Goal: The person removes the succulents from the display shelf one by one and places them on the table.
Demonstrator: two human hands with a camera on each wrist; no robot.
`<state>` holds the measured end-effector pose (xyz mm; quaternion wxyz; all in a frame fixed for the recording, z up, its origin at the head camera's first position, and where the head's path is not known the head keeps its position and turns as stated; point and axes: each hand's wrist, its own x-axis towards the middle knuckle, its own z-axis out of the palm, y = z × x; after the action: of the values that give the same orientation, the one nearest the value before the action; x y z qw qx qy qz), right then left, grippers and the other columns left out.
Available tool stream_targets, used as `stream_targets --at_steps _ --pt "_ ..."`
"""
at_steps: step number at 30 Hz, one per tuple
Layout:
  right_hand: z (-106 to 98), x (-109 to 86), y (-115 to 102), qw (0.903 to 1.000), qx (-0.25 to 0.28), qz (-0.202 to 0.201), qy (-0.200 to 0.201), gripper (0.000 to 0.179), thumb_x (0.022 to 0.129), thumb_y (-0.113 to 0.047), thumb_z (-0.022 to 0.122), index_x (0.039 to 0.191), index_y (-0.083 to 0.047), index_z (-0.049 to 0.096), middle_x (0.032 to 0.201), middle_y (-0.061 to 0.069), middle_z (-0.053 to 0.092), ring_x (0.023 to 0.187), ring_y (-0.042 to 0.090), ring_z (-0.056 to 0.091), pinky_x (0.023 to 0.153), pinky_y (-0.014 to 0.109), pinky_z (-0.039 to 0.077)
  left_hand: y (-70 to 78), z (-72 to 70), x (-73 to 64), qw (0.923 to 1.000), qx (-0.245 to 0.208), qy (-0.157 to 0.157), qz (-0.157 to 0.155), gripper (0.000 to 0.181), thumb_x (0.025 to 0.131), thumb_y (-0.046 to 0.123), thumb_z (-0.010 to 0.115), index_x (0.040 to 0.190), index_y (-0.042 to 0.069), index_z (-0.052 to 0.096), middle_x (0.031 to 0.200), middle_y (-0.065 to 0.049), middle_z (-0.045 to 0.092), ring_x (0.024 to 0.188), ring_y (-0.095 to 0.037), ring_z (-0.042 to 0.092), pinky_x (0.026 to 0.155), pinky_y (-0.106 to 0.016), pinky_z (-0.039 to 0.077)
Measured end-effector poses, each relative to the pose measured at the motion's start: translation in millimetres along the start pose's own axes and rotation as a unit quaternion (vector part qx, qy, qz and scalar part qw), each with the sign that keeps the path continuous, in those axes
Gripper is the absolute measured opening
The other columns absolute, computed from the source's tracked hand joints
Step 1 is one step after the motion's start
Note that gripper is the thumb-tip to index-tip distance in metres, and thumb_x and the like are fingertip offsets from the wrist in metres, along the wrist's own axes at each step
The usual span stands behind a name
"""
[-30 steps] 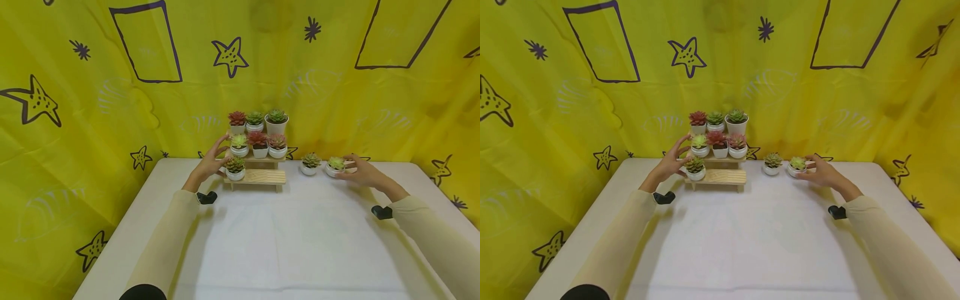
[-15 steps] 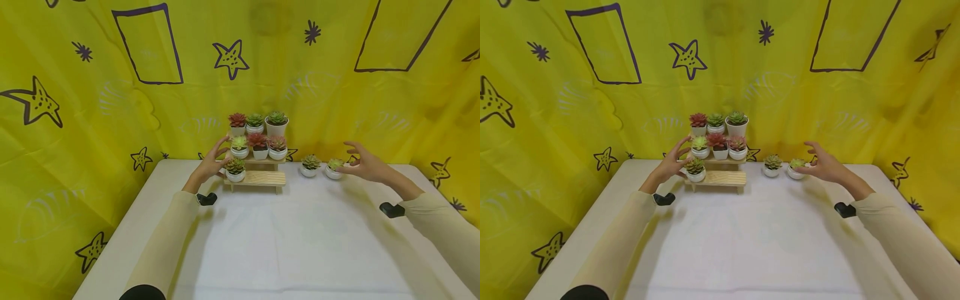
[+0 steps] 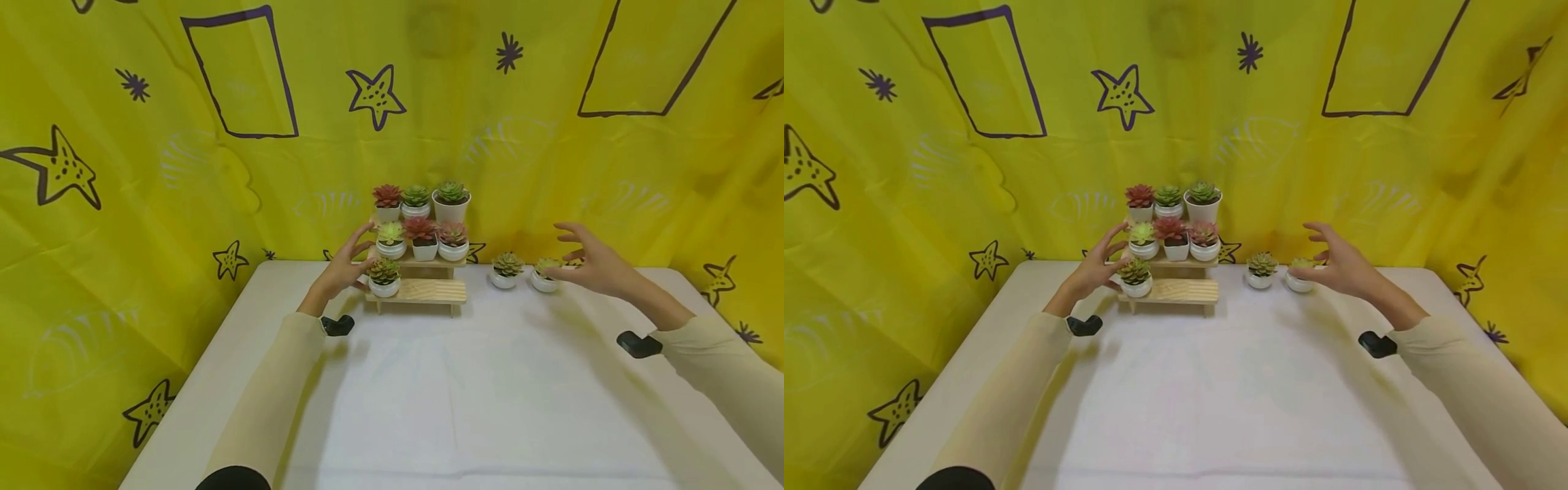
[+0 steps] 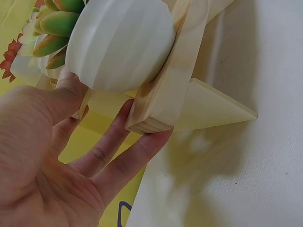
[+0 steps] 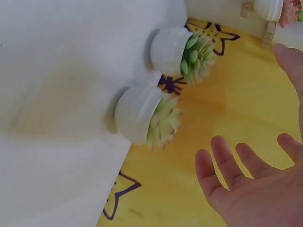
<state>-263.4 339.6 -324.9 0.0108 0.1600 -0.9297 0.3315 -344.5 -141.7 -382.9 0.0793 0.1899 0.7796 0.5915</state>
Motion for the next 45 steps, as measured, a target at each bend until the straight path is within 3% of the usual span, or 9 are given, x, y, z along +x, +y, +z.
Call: stream_targets --at_steps 5,9,17,25,36,45 --pt "10 1.7 -14 0.9994 0.002 -0.023 0.027 0.094 0.090 -0.029 0.082 0.161 -0.007 0.024 0.153 0.030 0.040 0.120 0.048 0.057 0.082 0.025 0.054 0.5 0.6 -0.8 1.0000 0.000 0.000 -0.002 0.074 0.106 0.007 0.056 0.162 0.043 0.024 0.165 -0.013 0.032 0.130 -0.053 0.052 0.062 -0.051 0.062" --pt "19 3.2 -27 0.9980 0.015 -0.052 0.035 0.091 0.090 -0.026 0.082 0.160 -0.007 0.026 0.150 0.030 0.043 0.117 0.046 0.058 0.079 0.013 0.048 1.0 0.6 -1.2 1.0000 -0.004 -0.004 -0.002 0.074 0.106 0.006 0.055 0.162 0.043 0.023 0.165 -0.014 0.030 0.129 -0.053 0.052 0.063 -0.051 0.062" --pt "41 15.0 -54 0.9942 0.039 -0.095 0.031 0.088 0.090 -0.022 0.083 0.159 -0.011 0.029 0.147 0.024 0.049 0.115 0.044 0.060 0.086 0.028 0.053 2.4 0.2 -2.0 0.9999 -0.006 -0.005 0.007 0.074 0.106 0.005 0.056 0.162 0.042 0.025 0.164 -0.014 0.032 0.128 -0.051 0.054 0.061 -0.050 0.062" --pt "63 26.0 -75 0.9903 0.071 -0.118 0.014 0.088 0.088 -0.017 0.084 0.158 -0.012 0.031 0.146 0.023 0.050 0.115 0.043 0.061 0.092 0.060 0.053 0.3 -0.2 -0.8 0.9999 -0.003 -0.006 0.010 0.074 0.106 0.005 0.055 0.163 0.041 0.023 0.165 -0.016 0.030 0.129 -0.052 0.052 0.062 -0.051 0.062" --pt "96 38.9 -102 0.9828 0.126 -0.134 -0.007 0.088 0.089 -0.018 0.083 0.159 -0.013 0.030 0.141 0.021 0.053 0.113 0.035 0.063 0.091 0.054 0.054 0.5 -0.2 -0.8 1.0000 0.001 0.000 -0.001 0.074 0.106 0.006 0.055 0.162 0.044 0.024 0.165 -0.014 0.031 0.130 -0.051 0.053 0.061 -0.049 0.062" --pt "120 41.9 -113 0.9799 0.158 -0.120 -0.022 0.081 0.091 -0.019 0.082 0.156 -0.009 0.034 0.142 0.022 0.055 0.117 0.039 0.060 0.093 0.056 0.054 -1.1 -1.2 0.7 1.0000 -0.004 -0.002 0.002 0.074 0.106 0.007 0.056 0.161 0.045 0.025 0.165 -0.015 0.030 0.131 -0.052 0.052 0.061 -0.051 0.062"
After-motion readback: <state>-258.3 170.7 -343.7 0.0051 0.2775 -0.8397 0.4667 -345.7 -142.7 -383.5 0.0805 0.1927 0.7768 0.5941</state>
